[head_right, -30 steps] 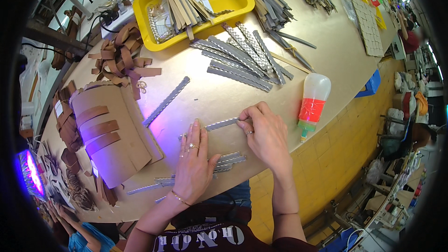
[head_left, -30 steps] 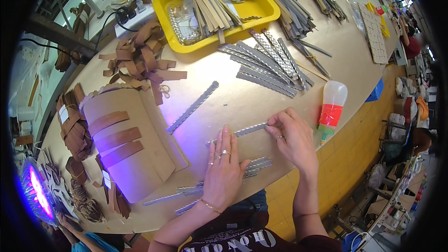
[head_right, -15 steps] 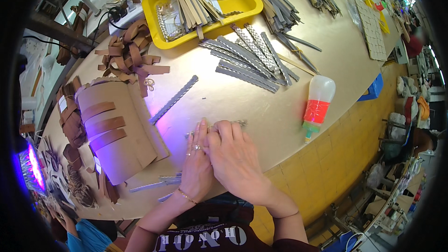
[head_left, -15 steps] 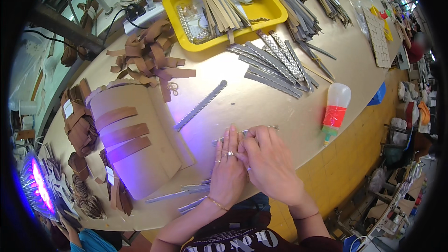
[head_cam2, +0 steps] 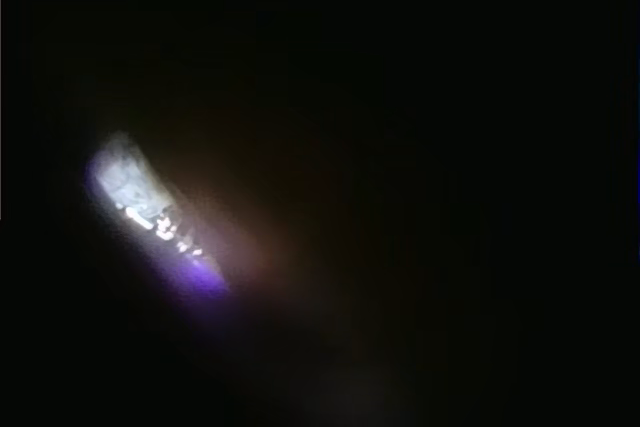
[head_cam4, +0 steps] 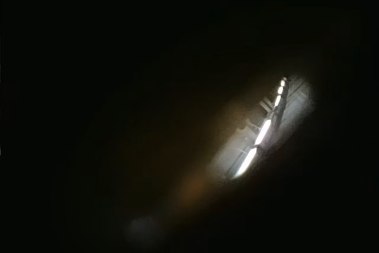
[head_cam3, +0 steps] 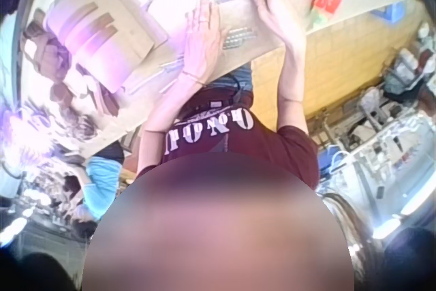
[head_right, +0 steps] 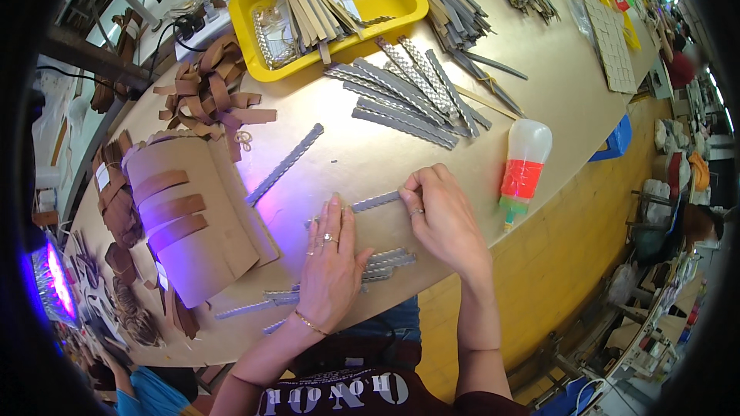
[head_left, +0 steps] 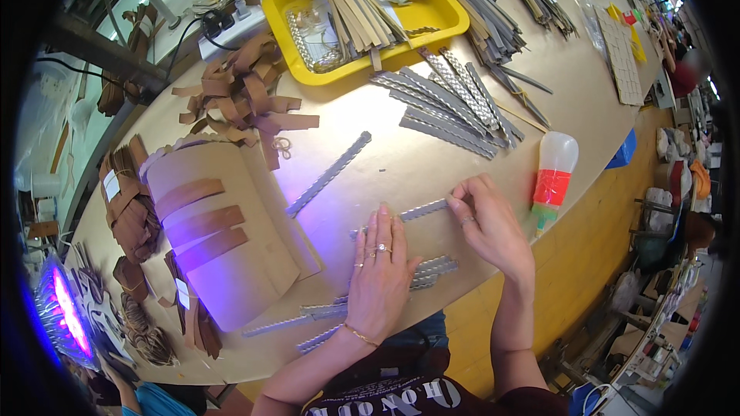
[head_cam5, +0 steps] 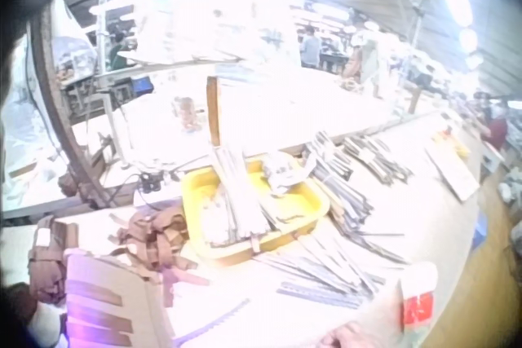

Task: The person applies glue from a squeeze bottle onto silver patterned strips and joins them end-to-end on a workbench. They handle the strips one at a time, aligning and pressing the glued ends together to form longer pieces.

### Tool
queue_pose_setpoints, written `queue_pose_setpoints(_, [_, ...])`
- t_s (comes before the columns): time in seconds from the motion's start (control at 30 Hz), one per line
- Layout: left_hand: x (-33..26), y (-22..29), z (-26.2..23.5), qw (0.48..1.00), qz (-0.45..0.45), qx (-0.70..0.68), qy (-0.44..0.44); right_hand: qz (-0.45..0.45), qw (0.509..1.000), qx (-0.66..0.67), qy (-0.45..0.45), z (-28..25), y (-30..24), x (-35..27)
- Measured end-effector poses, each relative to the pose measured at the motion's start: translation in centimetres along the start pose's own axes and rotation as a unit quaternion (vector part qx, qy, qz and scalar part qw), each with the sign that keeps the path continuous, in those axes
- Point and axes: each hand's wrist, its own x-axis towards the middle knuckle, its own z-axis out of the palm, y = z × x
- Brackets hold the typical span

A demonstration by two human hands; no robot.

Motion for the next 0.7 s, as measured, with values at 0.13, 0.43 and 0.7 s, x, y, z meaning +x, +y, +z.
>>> queue_pose_setpoints(0.13, [0.1, 0.3, -0.1, 1.000, -0.009, -0.007, 0.002, -0.008, 1.000, -0.019, 0.017, 0.3, -0.2, 0.1])
queue_pose_setpoints(0.43, [0.3, 1.1, 0.0, 0.999, -0.017, 0.030, 0.008, -0.008, 0.999, -0.020, 0.026, 0.6, -0.3, 0.1])
queue_pose_setpoints(0.7, [0.4, 1.2, 0.2, 0.998, -0.012, 0.055, 0.028, 0.001, 0.999, -0.002, 0.034, 0.6, -0.3, 0.2])
